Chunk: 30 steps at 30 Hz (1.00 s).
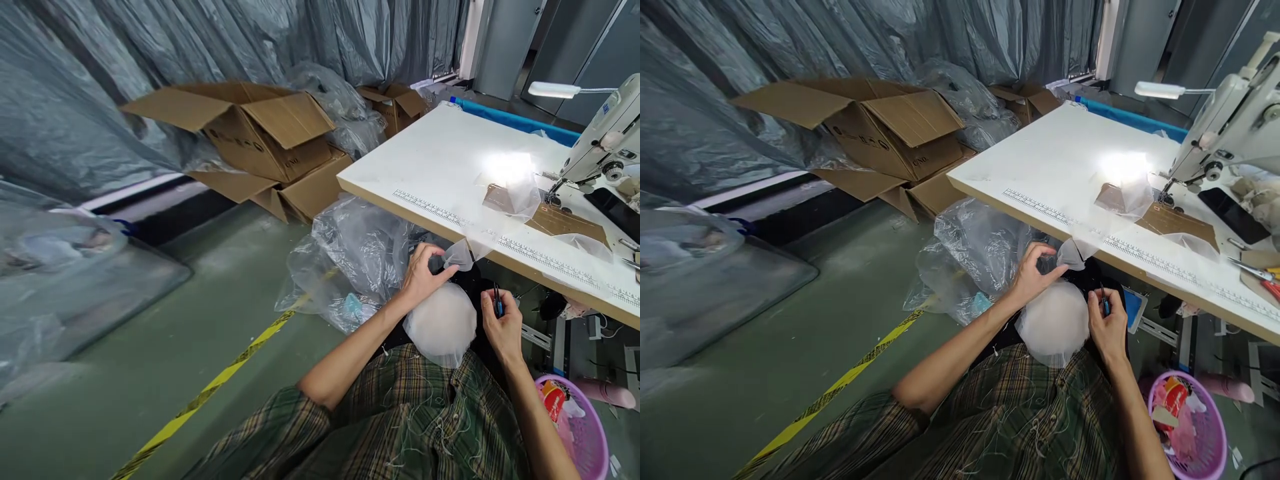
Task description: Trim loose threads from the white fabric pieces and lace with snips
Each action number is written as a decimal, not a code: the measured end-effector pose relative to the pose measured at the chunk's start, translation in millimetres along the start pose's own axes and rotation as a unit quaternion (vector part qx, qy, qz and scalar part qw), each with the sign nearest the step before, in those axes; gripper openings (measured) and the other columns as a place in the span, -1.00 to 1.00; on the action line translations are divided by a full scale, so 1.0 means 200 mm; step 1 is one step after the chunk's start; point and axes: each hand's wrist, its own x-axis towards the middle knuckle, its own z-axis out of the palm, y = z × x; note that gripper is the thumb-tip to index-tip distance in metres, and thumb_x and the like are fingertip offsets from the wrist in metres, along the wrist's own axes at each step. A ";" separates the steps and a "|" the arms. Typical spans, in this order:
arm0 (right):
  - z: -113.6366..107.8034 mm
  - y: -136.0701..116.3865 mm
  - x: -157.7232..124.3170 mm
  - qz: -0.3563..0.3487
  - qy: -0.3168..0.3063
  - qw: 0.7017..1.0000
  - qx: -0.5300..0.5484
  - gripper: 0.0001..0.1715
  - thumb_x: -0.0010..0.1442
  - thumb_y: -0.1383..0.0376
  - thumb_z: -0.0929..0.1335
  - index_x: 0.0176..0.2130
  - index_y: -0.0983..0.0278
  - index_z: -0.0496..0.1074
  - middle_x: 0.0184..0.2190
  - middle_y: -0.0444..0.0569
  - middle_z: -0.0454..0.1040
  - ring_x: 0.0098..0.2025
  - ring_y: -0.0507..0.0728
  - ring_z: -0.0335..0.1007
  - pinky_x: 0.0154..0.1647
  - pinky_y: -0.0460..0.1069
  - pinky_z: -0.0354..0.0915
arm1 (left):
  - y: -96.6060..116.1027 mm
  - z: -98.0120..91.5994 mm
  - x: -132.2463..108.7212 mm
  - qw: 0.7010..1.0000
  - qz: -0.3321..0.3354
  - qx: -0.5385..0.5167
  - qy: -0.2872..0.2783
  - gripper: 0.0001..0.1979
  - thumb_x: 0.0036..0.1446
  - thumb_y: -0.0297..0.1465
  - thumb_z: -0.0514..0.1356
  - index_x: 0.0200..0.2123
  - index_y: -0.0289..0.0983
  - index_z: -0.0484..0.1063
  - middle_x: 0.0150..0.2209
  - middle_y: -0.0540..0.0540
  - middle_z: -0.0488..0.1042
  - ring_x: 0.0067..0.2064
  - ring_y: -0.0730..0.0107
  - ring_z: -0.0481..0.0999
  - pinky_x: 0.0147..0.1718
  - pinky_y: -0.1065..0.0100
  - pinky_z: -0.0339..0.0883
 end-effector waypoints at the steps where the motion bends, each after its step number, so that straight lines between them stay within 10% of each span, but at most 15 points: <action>1: 0.02 -0.01 0.03 -0.008 0.005 1.000 0.016 -0.57 0.19 -0.05 0.35 -0.23 0.25 0.43 -0.49 -0.14 0.34 -0.46 0.05 0.21 -0.43 -0.04 0.24 | 0.00 0.02 0.02 1.000 -0.017 -0.006 -0.014 -0.70 -0.02 -0.28 0.41 -0.25 -0.24 0.43 -0.18 -0.11 0.45 -0.09 0.24 0.46 -0.02 0.22 0.33; 5: 0.12 -0.01 0.15 -0.020 -0.015 0.998 0.062 -0.40 0.09 -0.01 0.42 0.00 0.28 0.41 -0.39 -0.10 0.38 -0.40 0.07 0.25 -0.38 -0.03 0.29 | 0.00 0.05 0.04 0.996 -0.060 -0.043 -0.055 -0.86 0.06 -0.34 0.32 -0.42 -0.27 0.46 -0.24 -0.10 0.46 -0.11 0.27 0.46 -0.04 0.27 0.31; 10: 0.17 -0.02 0.23 -0.032 -0.070 0.994 0.076 -0.60 0.06 0.00 0.41 -0.28 0.26 0.46 -0.33 -0.03 0.43 -0.33 0.09 0.28 -0.26 0.01 0.31 | 0.01 -0.04 0.00 0.987 -0.069 -0.098 -0.108 -0.79 0.11 -0.28 0.27 -0.45 -0.30 0.48 -0.24 -0.13 0.48 -0.12 0.27 0.47 -0.04 0.27 0.31; 20: 0.02 -0.23 -0.13 -0.003 -0.177 0.980 0.091 -0.69 0.15 0.05 0.41 -0.44 0.22 0.43 -0.60 -0.16 0.34 -0.58 0.00 0.14 -0.57 -0.07 0.15 | 0.09 -0.19 -0.06 0.981 0.012 -0.156 -0.111 -0.56 -0.01 -0.09 0.35 -0.15 -0.25 0.51 0.07 -0.26 0.38 0.11 0.06 0.38 0.11 0.11 0.26; 26: -0.07 -0.32 -0.26 -0.005 -0.254 0.960 0.115 -0.78 0.20 0.12 0.39 -0.34 0.23 0.51 -0.61 -0.14 0.43 -0.61 0.02 0.27 -0.58 -0.08 0.20 | 0.23 -0.24 -0.11 0.909 0.025 -0.214 -0.356 -0.48 0.10 0.09 0.18 -0.30 -0.25 0.62 -0.21 -0.19 0.51 -0.14 0.14 0.50 -0.01 0.14 0.31; 30: -0.09 -0.34 -0.26 0.014 -0.258 0.958 0.121 -0.77 0.21 0.11 0.38 -0.33 0.21 0.50 -0.67 -0.16 0.41 -0.65 0.02 0.26 -0.60 -0.07 0.20 | 0.27 -0.23 -0.17 0.867 -0.002 -0.284 -0.410 -0.45 0.05 0.14 0.20 -0.29 -0.25 0.60 -0.16 -0.21 0.51 -0.09 0.10 0.50 -0.01 0.15 0.31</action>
